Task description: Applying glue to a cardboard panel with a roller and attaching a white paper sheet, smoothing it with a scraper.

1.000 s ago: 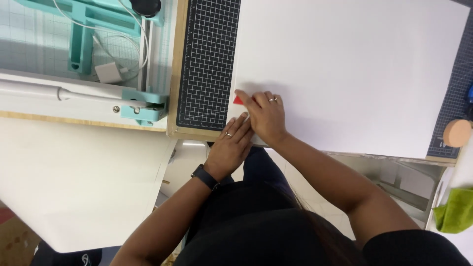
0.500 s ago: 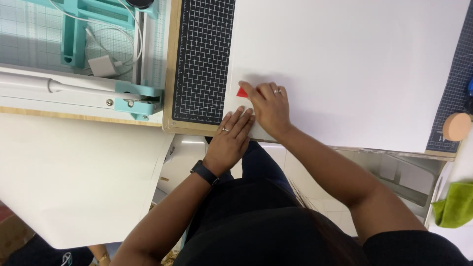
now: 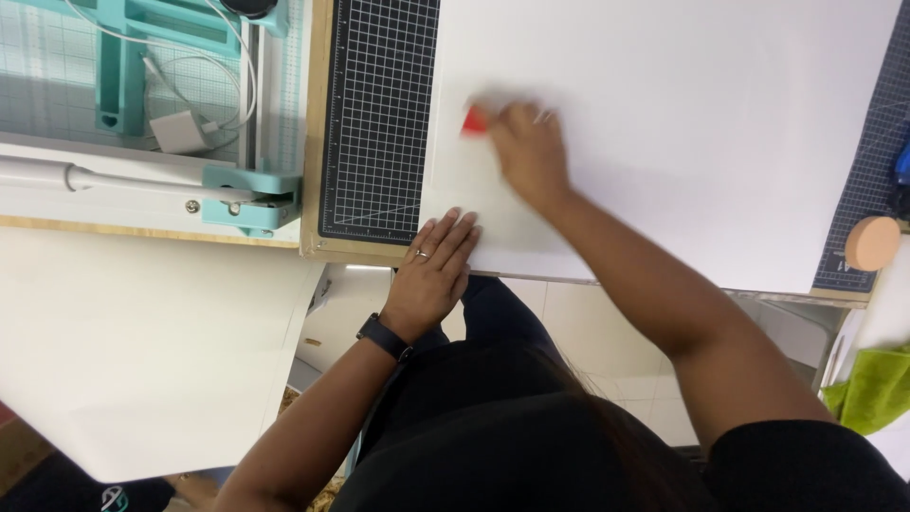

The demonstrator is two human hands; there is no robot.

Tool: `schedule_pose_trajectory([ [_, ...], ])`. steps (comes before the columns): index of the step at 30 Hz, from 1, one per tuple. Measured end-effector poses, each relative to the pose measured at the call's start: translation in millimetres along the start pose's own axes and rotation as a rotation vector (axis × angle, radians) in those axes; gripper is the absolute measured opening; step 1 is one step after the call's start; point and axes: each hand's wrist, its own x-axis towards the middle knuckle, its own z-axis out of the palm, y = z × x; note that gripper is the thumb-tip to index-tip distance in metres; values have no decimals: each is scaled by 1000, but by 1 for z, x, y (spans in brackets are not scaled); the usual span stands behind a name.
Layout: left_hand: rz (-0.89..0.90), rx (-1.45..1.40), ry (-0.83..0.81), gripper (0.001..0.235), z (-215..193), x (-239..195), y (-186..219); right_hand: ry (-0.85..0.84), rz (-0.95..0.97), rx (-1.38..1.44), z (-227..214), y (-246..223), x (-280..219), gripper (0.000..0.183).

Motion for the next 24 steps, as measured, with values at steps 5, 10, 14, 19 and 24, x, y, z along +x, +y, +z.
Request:
schedule_pose_trajectory([
  [5, -4, -3, 35, 45, -4, 6, 1, -91, 133, 93, -29, 5, -47, 45],
  [10, -21, 43, 97, 31, 2, 54, -20, -82, 163, 160, -28, 23, -59, 39],
  [14, -25, 234, 61, 51, 15, 122, -59, 39, 215, 103, -33, 10, -53, 38],
  [19, 159, 201, -89, 48, 31, 162, -89, -22, 139, 124, -34, 7, -78, 39],
  [24, 242, 152, -108, 51, 28, 189, -95, 33, 175, 139, -36, 6, -77, 37],
])
